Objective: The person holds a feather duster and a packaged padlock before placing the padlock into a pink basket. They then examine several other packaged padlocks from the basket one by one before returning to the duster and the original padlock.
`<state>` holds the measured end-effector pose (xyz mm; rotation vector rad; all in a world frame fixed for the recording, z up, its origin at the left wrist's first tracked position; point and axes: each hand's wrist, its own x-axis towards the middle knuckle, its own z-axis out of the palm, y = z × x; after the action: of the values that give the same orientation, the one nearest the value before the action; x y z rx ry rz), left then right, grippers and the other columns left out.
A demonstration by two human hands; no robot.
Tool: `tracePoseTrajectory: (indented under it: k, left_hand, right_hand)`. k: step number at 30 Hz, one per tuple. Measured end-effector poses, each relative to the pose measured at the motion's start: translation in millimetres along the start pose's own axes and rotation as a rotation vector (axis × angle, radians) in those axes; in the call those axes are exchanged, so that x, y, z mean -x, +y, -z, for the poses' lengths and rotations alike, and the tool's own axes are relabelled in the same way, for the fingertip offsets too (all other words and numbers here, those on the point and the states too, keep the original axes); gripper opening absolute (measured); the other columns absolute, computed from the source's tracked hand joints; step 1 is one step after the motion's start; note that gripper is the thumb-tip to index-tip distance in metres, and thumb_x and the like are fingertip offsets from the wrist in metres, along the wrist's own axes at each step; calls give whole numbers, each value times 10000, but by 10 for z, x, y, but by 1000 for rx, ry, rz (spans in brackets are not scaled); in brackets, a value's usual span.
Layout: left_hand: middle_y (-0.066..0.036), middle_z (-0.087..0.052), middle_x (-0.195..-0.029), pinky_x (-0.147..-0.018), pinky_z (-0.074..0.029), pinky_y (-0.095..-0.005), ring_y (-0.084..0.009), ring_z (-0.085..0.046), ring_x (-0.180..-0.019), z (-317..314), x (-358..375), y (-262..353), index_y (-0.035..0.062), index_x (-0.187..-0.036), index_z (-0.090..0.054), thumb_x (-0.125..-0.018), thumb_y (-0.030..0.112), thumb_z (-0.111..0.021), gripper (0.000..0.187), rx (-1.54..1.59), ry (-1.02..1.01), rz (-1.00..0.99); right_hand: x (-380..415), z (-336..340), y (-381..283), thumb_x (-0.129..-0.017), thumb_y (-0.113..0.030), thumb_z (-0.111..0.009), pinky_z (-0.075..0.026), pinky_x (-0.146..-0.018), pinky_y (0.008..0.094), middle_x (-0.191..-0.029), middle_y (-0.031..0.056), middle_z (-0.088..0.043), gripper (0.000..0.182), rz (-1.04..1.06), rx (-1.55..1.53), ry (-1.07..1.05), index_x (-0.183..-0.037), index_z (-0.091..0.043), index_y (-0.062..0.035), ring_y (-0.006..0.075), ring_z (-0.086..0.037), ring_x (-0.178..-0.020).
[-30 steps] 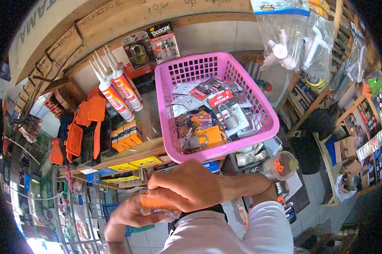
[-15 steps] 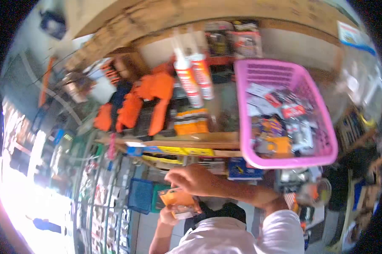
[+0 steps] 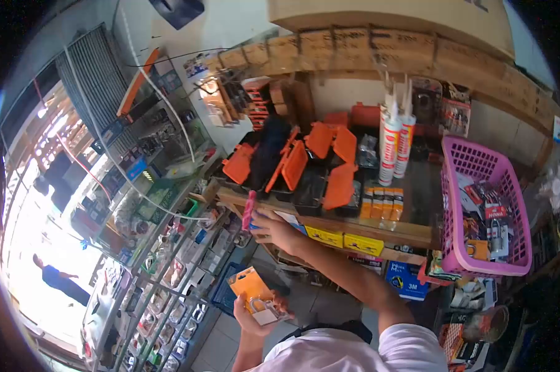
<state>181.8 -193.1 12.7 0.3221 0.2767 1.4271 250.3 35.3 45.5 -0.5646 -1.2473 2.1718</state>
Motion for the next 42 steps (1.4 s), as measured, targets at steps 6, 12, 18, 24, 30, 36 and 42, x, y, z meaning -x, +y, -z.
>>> tracePoseTrajectory:
  k: [6,12,18,24,30,36,42]
  left_hand:
    - [-188,-642,-1032,-829,-515,-616,-359,-640,-940,303,103,603,7,-1172,-585,-885,561,-436,641,29,241,-92]
    - [-197,-646,-1097,-894,-485,-623,-376,-637,-980,685,24,1044,32,-1246,-559,-885,783,-339,862,67,276,-144]
    - [-172,-656,-1064,-845,-528,-555,-342,-659,-953,904,-381,1469,73,-1262,-545,-904,778,-312,825,19,346,-205]
    - [-169,-643,-1114,-864,-522,-561,-346,-655,-976,803,-793,1818,87,-1354,-499,-915,756,-337,817,7,207,-260]
    - [-196,-623,-1184,-948,-495,-552,-356,-623,-1088,783,-1099,2036,69,-1430,-441,-940,713,-345,815,55,156,-375]
    - [-125,-555,-1342,-1061,-433,-476,-317,-537,-1237,931,-1207,2267,65,-1421,-449,-986,666,-265,765,-56,-292,-323]
    - [-149,-564,-1314,-1069,-424,-482,-306,-539,-1230,738,-1158,2320,53,-1418,-444,-978,685,-247,795,61,-5,-421]
  right_hand:
    - [-878,-259,271,-964,-473,-587,-488,-851,427,-1075,58,-624,411,151,-531,64,-1283,-490,-233,241,-612,-983]
    - [-627,-420,170,-985,-209,-591,-503,-815,441,-995,68,-600,289,222,-568,-108,-1238,-451,-197,256,-618,-896]
    - [47,-558,672,-890,-97,-684,-518,-785,414,-923,71,-569,329,108,-376,-149,-1140,-473,-137,231,-606,-838]
    - [708,-386,1280,-928,-146,-657,-410,-631,300,-800,31,-493,197,85,-309,-74,-1024,-491,-100,157,-500,-678]
    - [1174,-67,1631,-984,-255,-599,-343,-584,268,-725,-19,-421,250,74,429,225,-853,-492,-71,94,-416,-647]
    - [1185,-347,1555,-964,-212,-610,-343,-552,294,-654,-2,-416,276,-26,764,350,-778,-517,-31,90,-396,-620]
    - [1064,-396,1428,-924,-160,-630,-355,-508,325,-593,83,-446,252,127,917,385,-748,-573,10,142,-422,-534]
